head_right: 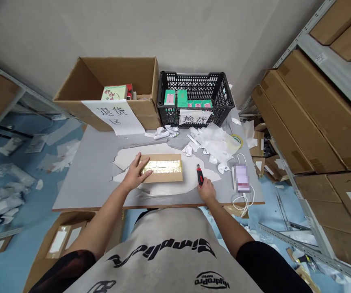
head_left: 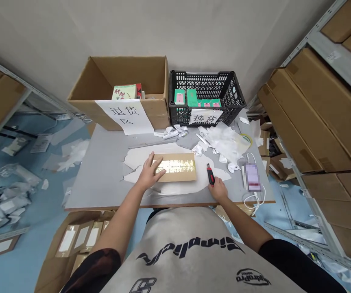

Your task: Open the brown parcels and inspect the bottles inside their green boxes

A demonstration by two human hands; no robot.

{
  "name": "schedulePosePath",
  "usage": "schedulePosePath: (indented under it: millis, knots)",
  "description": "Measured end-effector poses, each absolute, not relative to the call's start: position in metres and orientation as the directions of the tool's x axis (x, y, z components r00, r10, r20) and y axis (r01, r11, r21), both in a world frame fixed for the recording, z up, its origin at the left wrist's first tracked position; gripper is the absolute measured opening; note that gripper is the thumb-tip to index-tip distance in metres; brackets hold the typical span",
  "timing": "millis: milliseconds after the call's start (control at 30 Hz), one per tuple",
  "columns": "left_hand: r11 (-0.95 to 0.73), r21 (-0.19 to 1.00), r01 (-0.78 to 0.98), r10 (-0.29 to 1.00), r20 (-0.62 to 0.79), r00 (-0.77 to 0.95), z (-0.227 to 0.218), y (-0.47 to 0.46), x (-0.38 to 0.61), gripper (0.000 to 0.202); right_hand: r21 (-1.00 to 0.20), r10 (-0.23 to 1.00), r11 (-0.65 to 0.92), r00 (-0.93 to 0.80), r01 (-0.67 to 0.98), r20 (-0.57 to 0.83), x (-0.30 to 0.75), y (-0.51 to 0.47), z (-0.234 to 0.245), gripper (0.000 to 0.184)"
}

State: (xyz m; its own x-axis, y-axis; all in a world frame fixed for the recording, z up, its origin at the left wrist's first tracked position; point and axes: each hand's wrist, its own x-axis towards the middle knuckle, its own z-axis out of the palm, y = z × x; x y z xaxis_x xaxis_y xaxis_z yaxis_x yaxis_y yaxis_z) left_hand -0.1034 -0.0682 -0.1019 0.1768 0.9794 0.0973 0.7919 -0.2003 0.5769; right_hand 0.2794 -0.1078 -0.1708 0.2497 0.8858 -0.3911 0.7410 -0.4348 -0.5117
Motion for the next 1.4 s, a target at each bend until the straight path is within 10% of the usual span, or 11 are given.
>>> schedulePosePath:
  millis: [333,500,767,1400]
  knots:
    - [-0.165,0.734,0.659,0.986,0.122,0.110,-0.091,-0.084,-0.128,0.052,-0.763,0.911,-0.405,0.154,0.503,-0.383,0.244,-0.077,-0.095,0.031]
    - [-0.138,0.820,0.556,0.990,0.111,0.083,-0.098,-0.088,-0.145,0.041,-0.862,0.918,-0.052,-0.315,0.504,-0.240,0.182,-0.072,-0.033,0.039]
    - [-0.117,0.891,0.438,0.992,0.081,0.100,-0.108,-0.083,-0.147,0.044,-0.473,0.829,0.383,-0.521,0.794,-0.203,0.119,-0.048,-0.017,0.025]
    - [-0.066,0.985,0.158,0.997,0.071,-0.023,-0.128,-0.083,-0.124,0.053,-0.038,0.444,0.884,-0.861,0.466,-0.247,0.106,-0.005,-0.016,0.064]
